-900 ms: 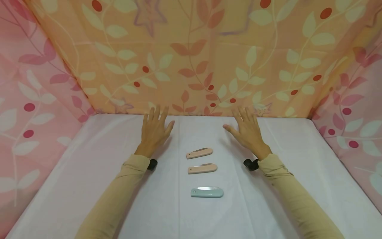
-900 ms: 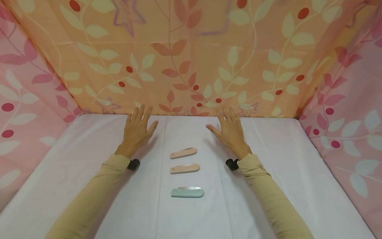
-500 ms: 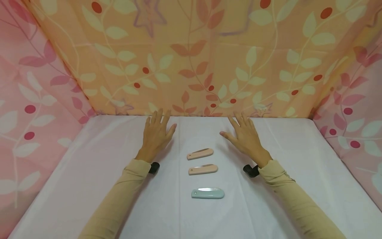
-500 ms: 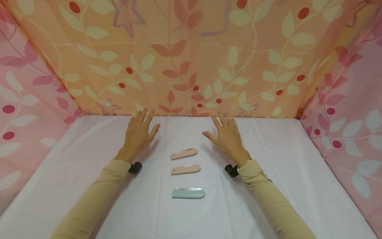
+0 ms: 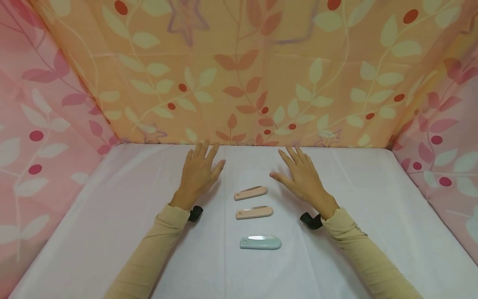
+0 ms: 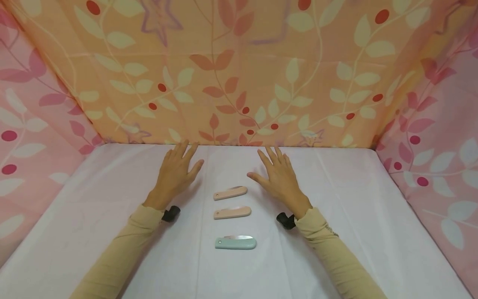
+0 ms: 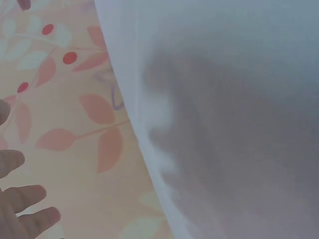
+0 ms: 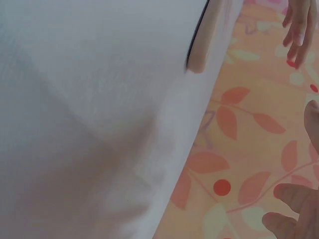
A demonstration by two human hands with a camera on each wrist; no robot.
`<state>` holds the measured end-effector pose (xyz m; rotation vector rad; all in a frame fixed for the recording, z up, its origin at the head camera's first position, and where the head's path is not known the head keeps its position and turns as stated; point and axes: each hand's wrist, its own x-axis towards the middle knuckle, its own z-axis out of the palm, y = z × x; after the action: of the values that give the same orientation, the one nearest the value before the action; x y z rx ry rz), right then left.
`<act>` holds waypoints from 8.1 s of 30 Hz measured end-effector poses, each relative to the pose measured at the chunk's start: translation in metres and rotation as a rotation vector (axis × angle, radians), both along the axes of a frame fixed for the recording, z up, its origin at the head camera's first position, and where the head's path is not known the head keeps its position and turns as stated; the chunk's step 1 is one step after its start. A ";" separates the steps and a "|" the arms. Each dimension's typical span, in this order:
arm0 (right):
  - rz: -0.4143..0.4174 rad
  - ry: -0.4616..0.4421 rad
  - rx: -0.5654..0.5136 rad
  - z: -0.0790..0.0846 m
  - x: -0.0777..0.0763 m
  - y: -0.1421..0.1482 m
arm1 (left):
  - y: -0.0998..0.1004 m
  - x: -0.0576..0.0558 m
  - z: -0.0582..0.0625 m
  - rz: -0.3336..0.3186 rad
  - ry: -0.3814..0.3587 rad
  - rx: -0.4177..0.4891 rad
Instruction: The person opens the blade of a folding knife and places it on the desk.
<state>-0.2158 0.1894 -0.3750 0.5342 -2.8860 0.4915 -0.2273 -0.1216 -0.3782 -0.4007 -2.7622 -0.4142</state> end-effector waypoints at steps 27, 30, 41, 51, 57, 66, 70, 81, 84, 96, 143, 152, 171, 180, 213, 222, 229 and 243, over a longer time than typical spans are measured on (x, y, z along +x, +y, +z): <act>0.097 -0.076 -0.011 -0.019 0.020 -0.011 | 0.022 0.017 -0.005 -0.263 -0.087 0.033; 0.116 -0.094 -0.021 -0.022 0.020 -0.012 | 0.025 0.019 -0.006 -0.292 -0.128 0.042; 0.145 -0.213 -0.134 -0.025 0.020 -0.013 | 0.032 0.019 -0.014 -0.329 -0.276 0.031; 0.197 -0.232 -0.224 -0.031 0.021 -0.016 | 0.038 0.023 -0.019 -0.348 -0.353 0.040; 0.216 -0.187 -0.253 -0.033 0.021 -0.017 | 0.040 0.025 -0.019 -0.380 -0.381 0.036; 0.218 -0.200 -0.301 -0.035 0.022 -0.020 | 0.041 0.028 -0.020 -0.327 -0.437 0.053; 0.208 -0.222 -0.326 -0.036 0.022 -0.021 | 0.042 0.028 -0.020 -0.317 -0.454 0.084; 0.174 -0.282 -0.372 -0.034 0.022 -0.022 | 0.043 0.027 -0.020 -0.321 -0.454 0.050; 0.121 -0.303 -0.410 -0.033 0.022 -0.023 | 0.043 0.028 -0.020 -0.323 -0.434 0.043; 0.093 -0.459 -0.726 -0.030 0.016 -0.015 | 0.044 0.031 -0.019 -0.367 -0.321 0.070; 0.191 -0.628 -0.798 -0.007 0.035 -0.032 | 0.052 0.033 -0.004 -0.598 -0.520 0.514; 0.193 -0.637 -0.794 -0.009 0.034 -0.032 | 0.051 0.033 -0.002 -0.580 -0.526 0.491; 0.173 -0.617 -0.770 -0.008 0.033 -0.029 | 0.046 0.029 -0.005 -0.535 -0.500 0.515; 0.172 -0.616 -0.773 -0.008 0.032 -0.027 | 0.045 0.029 -0.005 -0.529 -0.511 0.548; 0.184 -0.582 -0.766 -0.006 0.031 -0.025 | 0.045 0.029 -0.002 -0.489 -0.474 0.619; 0.155 -0.568 -0.776 -0.005 0.029 -0.021 | 0.042 0.025 -0.002 -0.455 -0.471 0.649; 0.164 -0.570 -0.779 -0.003 0.028 -0.021 | 0.040 0.024 0.001 -0.448 -0.453 0.645; 0.190 -0.591 -0.716 -0.003 0.031 -0.022 | 0.041 0.027 0.003 -0.453 -0.483 0.641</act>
<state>-0.1847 0.1672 -0.3779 0.6015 -2.8323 1.8796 -0.2001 -0.0802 -0.3757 -0.8360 -2.7228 -1.6331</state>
